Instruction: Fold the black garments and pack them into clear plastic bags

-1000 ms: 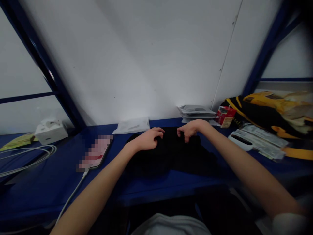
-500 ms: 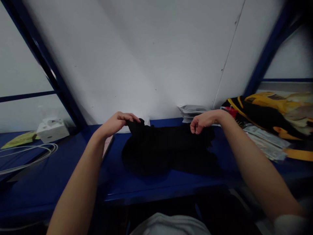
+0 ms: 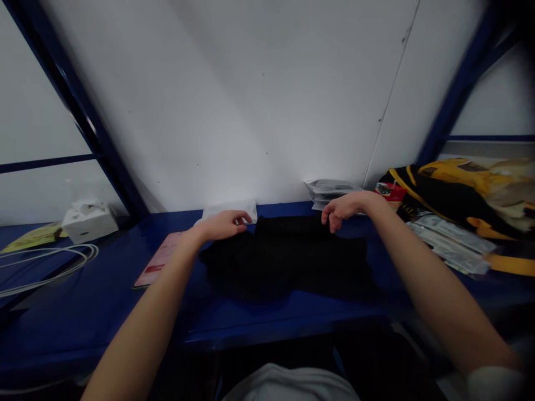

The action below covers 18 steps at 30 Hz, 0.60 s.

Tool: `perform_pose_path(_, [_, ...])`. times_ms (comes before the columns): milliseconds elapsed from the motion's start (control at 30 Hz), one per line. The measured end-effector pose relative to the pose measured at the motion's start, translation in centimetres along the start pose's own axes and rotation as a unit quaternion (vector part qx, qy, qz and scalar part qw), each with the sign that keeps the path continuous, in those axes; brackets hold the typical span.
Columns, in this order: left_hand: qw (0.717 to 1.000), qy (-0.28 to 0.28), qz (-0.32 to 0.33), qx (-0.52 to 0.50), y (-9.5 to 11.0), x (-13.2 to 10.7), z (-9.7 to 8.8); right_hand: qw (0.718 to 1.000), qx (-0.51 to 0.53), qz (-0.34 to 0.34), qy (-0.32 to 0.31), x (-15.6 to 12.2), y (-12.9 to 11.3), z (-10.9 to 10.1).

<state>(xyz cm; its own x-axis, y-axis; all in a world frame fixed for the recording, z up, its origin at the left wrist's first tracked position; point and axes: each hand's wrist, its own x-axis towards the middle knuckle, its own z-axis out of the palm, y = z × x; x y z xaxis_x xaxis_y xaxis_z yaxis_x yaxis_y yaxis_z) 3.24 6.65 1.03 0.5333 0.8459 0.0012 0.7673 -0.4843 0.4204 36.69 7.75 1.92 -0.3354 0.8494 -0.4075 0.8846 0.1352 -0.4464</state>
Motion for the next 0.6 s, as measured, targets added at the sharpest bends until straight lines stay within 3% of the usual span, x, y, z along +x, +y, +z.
perform_pose_path(67, [0.999,-0.015,0.047,0.016,1.1,0.5,1.1,0.998,0.006,0.039,-0.048,0.4,0.3,-0.1])
perform_pose_path(133, [0.997,-0.033,0.069,0.027,1.3,1.0,2.0,0.997,0.009,0.06,-0.052,0.8,0.5,-0.2])
perform_pose_path(433, [0.995,-0.055,0.018,0.081,-1.2,2.2,3.9,0.997,0.053,0.009,0.047,0.7,1.1,-0.9])
perform_pose_path(600, [0.996,-0.049,0.018,0.074,-1.5,2.6,4.0,0.99,0.076,0.056,0.105,2.1,2.0,-0.7])
